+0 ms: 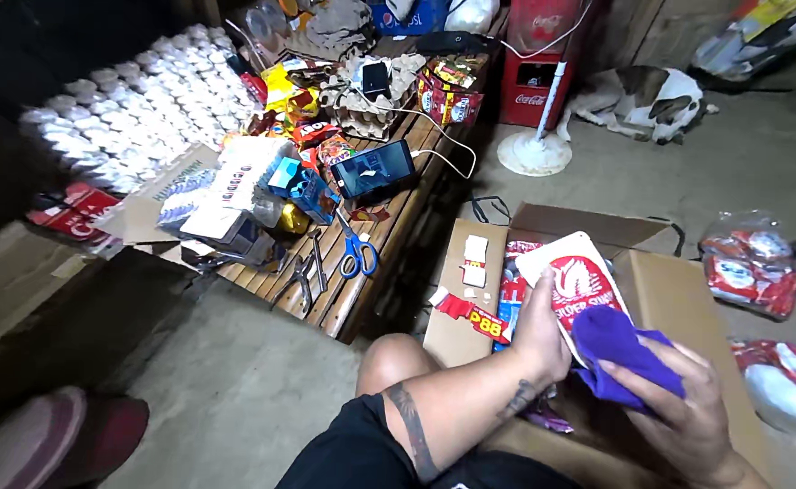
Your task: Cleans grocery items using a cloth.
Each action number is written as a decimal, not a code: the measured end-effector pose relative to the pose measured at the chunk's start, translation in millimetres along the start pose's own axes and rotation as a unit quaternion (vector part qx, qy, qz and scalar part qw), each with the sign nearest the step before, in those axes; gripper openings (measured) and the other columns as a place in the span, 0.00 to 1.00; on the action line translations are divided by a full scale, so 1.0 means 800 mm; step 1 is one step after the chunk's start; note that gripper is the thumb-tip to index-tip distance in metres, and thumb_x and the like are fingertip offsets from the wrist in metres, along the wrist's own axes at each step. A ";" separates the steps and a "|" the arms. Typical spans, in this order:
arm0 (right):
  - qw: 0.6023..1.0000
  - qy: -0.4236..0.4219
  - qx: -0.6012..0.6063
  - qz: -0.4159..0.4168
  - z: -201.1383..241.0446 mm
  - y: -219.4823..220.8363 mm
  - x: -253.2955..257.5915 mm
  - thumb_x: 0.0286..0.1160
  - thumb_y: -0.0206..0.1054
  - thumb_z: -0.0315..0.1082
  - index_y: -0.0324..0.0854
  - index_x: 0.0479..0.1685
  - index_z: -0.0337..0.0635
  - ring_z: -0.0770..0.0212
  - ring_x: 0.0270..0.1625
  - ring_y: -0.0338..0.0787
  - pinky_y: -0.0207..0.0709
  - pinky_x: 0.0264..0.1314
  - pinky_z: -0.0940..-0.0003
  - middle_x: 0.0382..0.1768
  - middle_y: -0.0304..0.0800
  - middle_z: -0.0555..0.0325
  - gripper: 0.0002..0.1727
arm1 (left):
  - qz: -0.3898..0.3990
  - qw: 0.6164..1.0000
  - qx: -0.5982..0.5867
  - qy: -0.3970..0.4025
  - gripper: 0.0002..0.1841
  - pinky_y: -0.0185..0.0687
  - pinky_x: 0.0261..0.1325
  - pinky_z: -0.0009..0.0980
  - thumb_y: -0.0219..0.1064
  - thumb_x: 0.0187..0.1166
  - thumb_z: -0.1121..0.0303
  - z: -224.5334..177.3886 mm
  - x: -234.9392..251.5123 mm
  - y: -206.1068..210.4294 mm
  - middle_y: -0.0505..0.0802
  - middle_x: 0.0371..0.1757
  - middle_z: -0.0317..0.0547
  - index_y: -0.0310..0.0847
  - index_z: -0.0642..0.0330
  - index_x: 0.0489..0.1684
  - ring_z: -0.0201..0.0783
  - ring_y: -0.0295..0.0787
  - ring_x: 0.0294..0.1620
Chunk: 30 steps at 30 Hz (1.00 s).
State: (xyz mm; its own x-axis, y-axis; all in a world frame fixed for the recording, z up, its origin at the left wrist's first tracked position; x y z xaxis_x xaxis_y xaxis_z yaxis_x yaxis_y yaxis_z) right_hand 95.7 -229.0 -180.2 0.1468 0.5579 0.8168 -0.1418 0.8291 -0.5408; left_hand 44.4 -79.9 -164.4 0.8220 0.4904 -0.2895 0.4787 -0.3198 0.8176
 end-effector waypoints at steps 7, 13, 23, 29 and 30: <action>0.996 0.066 0.047 -0.042 -0.009 -0.009 0.011 0.79 0.66 0.36 0.79 0.65 0.65 0.74 0.80 0.69 0.61 0.84 0.74 0.73 0.72 0.70 0.17 | -0.011 0.998 -0.038 -0.040 0.28 0.82 0.67 0.41 0.33 0.94 0.48 0.004 0.003 -0.001 0.85 0.62 0.52 0.59 0.57 0.80 0.43 0.86 0.62; 0.991 0.119 0.032 -0.052 -0.010 -0.004 0.006 0.72 0.74 0.44 0.75 0.71 0.67 0.78 0.81 0.66 0.58 0.85 0.77 0.76 0.68 0.69 0.26 | 0.020 0.997 -0.044 -0.054 0.30 0.84 0.63 0.42 0.30 0.94 0.46 0.001 0.001 -0.001 0.88 0.57 0.51 0.66 0.58 0.75 0.42 0.88 0.58; 0.987 0.143 0.056 -0.044 -0.009 -0.010 0.010 0.73 0.72 0.44 0.79 0.65 0.65 0.81 0.69 0.76 0.66 0.75 0.84 0.60 0.78 0.70 0.20 | 0.065 0.995 -0.002 -0.073 0.30 0.82 0.66 0.40 0.30 0.94 0.48 0.007 -0.007 0.000 0.88 0.59 0.50 0.66 0.58 0.76 0.40 0.87 0.60; 0.981 0.140 0.119 -0.066 -0.009 -0.020 0.014 0.77 0.67 0.34 0.84 0.57 0.65 0.85 0.64 0.79 0.71 0.70 0.86 0.57 0.82 0.79 0.15 | 0.106 0.993 0.027 -0.033 0.24 0.83 0.65 0.38 0.34 0.95 0.55 -0.008 -0.001 0.006 0.88 0.56 0.48 0.68 0.61 0.72 0.37 0.88 0.57; 0.980 0.141 0.122 -0.064 -0.008 -0.020 0.015 0.76 0.68 0.34 0.84 0.57 0.65 0.85 0.63 0.79 0.71 0.69 0.87 0.56 0.83 0.79 0.14 | 0.101 0.994 0.035 -0.030 0.24 0.83 0.65 0.38 0.35 0.95 0.55 -0.010 0.000 0.006 0.88 0.55 0.48 0.68 0.62 0.71 0.37 0.88 0.57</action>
State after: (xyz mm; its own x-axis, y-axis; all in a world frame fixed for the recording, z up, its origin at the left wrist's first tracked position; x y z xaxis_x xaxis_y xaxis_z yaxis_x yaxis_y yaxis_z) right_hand 105.7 -235.7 -163.2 0.4382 0.4667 0.7682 -0.3297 0.8785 -0.3457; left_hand 43.9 -75.2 -156.8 0.9195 0.3623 -0.1526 0.3197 -0.4631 0.8267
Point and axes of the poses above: each hand's wrist, its own x-axis towards the middle knuckle, its own y-axis out of the palm, z = x × y, the point moved 4 cm from there along x, towards the middle knuckle
